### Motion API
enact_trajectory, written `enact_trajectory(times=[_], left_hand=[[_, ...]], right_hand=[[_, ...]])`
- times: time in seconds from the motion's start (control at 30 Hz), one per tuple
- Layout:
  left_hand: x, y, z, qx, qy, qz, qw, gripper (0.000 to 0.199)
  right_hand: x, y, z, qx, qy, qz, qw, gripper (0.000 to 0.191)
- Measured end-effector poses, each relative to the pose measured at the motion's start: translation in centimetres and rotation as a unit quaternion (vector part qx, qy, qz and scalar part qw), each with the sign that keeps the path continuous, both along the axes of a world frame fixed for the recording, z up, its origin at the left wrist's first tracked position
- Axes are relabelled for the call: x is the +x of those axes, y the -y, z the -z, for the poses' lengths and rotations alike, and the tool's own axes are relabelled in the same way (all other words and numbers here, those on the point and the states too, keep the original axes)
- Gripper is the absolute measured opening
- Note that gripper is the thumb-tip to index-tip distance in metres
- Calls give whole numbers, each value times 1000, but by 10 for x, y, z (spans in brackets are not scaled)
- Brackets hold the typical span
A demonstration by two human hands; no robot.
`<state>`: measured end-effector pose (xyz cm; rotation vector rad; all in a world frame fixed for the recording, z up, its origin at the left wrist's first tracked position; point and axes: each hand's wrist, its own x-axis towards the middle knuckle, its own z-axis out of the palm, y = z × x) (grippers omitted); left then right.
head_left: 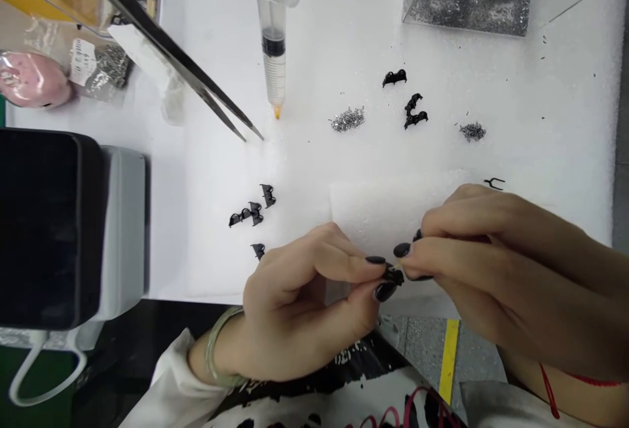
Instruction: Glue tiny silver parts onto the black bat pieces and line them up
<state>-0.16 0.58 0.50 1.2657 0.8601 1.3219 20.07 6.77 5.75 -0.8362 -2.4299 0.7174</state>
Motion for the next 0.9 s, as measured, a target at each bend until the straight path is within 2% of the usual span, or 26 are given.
enact_trajectory(times=[0.13, 0.37, 0.67, 0.9], left_hand=[[1, -1, 0, 11, -9, -10, 1000, 29], [2, 2, 2, 10, -13, -10, 1000, 33], [2, 2, -1, -3, -4, -11, 1000, 34], [1, 4, -1, -32, 8, 0, 999, 36]], right_hand=[[2, 1, 0, 29, 8, -2, 1000, 22], [5, 0, 1, 34, 21, -37, 999, 19], [-7, 7, 15, 46, -51, 54, 996, 21], [-6, 6, 18, 8, -73, 40, 997, 20]])
